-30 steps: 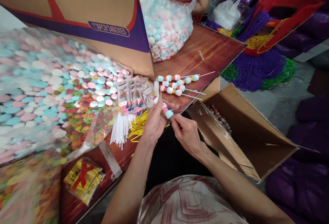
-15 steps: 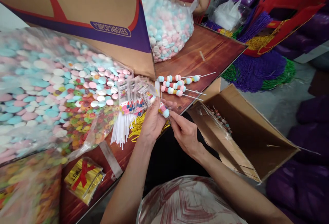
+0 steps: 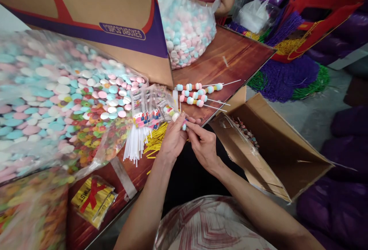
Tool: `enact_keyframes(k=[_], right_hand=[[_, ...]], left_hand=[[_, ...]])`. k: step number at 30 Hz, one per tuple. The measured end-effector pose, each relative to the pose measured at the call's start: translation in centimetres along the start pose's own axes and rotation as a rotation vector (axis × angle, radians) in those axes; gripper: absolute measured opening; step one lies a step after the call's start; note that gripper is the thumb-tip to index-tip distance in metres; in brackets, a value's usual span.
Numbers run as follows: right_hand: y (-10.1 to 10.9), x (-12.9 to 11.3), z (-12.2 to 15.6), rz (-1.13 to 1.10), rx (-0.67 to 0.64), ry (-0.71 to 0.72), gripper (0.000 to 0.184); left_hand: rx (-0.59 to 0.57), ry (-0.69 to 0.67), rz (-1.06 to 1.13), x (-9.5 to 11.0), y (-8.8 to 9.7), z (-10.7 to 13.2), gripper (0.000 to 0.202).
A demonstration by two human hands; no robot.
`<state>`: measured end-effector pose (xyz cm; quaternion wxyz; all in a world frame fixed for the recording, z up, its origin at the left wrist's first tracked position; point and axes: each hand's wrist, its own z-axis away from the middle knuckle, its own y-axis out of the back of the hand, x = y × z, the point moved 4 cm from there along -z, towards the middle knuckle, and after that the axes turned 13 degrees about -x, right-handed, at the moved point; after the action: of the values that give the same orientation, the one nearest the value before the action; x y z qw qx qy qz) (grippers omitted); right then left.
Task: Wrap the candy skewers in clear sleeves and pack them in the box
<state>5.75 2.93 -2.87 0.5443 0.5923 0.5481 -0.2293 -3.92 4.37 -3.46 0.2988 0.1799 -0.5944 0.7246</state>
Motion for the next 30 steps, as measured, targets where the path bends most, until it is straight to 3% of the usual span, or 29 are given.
enact_keyframes(k=[5, 9, 14, 20, 26, 30], right_hand=[[0.3, -0.2, 0.2, 0.195, -0.008, 0.026, 0.02], [0.8, 0.0, 0.0, 0.293, 0.024, -0.04, 0.016], [1.1, 0.0, -0.6, 0.213, -0.067, -0.088, 0.014], [1.6, 0.0, -1.0, 0.064, -0.078, -0.175, 0.018], [0.1, 0.1, -1.1, 0.257, 0.017, -0.069, 0.016], [-0.3, -0.2, -1.1, 0.308, -0.06, -0.045, 0.021]], left_hand=[[0.03, 0.018, 0.013, 0.5, -0.2, 0.2, 0.019], [0.014, 0.03, 0.027, 0.6, -0.5, 0.2, 0.019], [0.012, 0.032, 0.03, 0.6, -0.1, 0.2, 0.014], [-0.015, 0.072, -0.013, 0.5, 0.1, 0.3, 0.013], [0.015, -0.015, 0.007, -0.4, 0.0, 0.0, 0.011], [-0.003, 0.005, 0.018, -0.2, -0.1, 0.1, 0.014]])
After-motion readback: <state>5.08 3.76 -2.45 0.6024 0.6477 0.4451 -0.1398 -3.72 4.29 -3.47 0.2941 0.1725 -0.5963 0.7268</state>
